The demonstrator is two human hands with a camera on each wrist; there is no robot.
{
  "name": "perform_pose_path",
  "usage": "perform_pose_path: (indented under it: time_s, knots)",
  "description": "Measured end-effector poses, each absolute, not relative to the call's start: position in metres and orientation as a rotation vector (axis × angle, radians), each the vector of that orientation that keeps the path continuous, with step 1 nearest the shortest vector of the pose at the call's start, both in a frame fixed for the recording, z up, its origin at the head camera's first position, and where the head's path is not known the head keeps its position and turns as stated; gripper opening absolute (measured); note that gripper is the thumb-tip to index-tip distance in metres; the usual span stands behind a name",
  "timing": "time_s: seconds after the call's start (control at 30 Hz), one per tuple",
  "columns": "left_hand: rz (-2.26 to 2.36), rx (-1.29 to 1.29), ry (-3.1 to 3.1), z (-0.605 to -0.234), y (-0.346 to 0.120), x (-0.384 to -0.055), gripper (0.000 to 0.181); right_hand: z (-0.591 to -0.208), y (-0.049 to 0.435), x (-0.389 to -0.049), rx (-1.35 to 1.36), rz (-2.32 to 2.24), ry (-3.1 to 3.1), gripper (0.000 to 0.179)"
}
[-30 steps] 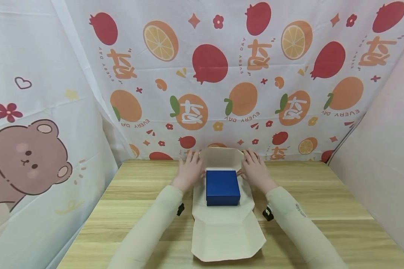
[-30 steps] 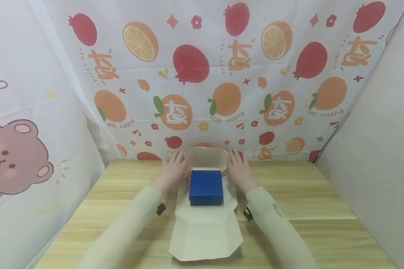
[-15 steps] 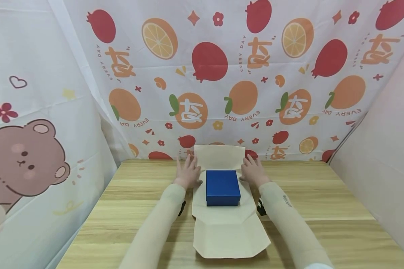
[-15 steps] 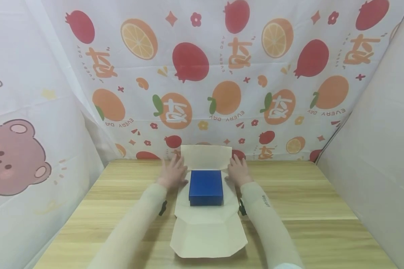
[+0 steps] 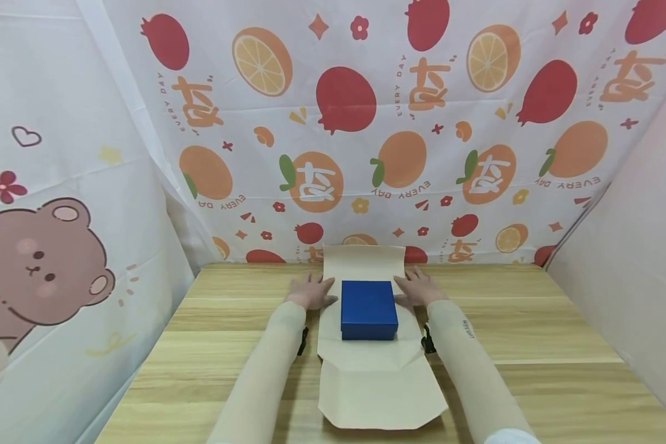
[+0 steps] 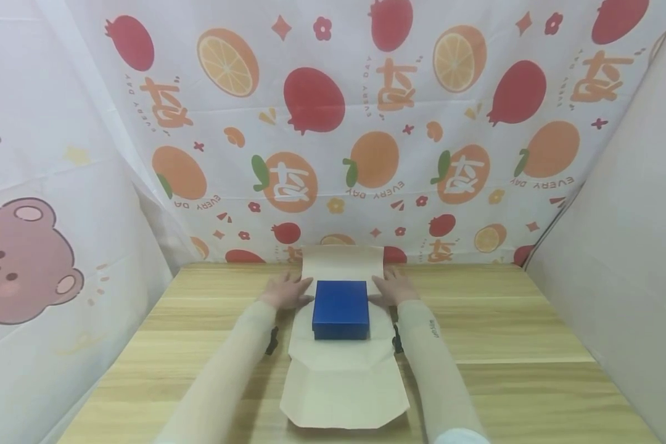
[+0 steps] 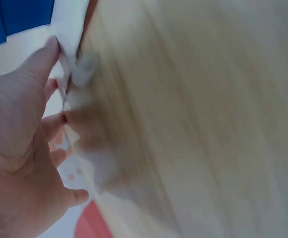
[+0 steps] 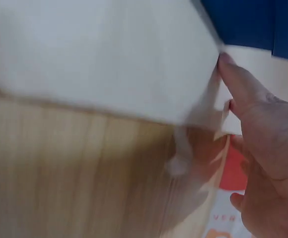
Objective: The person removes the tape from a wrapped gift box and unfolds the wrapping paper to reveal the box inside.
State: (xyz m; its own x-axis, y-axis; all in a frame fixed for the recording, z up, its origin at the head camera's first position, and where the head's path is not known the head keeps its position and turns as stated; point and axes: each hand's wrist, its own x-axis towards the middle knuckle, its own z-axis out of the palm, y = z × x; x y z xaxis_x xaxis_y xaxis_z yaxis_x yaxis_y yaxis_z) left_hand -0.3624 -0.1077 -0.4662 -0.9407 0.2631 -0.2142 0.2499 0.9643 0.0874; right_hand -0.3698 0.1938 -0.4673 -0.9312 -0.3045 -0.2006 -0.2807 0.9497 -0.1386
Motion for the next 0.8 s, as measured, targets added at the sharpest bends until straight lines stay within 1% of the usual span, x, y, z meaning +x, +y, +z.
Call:
perform_pose_path:
  time_s: [0.17,0.33,0.53,0.8]
  knots:
    - [0.165,0.272,2.897,-0.465,-0.120,-0.358,0.076,-0.470,0.202,-0.369,-0.293,-0.244,2.853,0.077]
    - [0.166,0.217,2.898,-0.466,-0.126,-0.354,0.082,-0.473,0.207,-0.369,-0.257,-0.274,2.842,0.081]
    - [0.179,0.209,2.902,-0.468,-0.126,-0.354,0.081,-0.475,0.209,-0.369,-0.263,-0.311,2.834,0.082]
    - [0.208,0.268,2.919,-0.473,-0.130,-0.358,0.080,-0.469,0.216,-0.369,-0.333,-0.256,2.841,0.083]
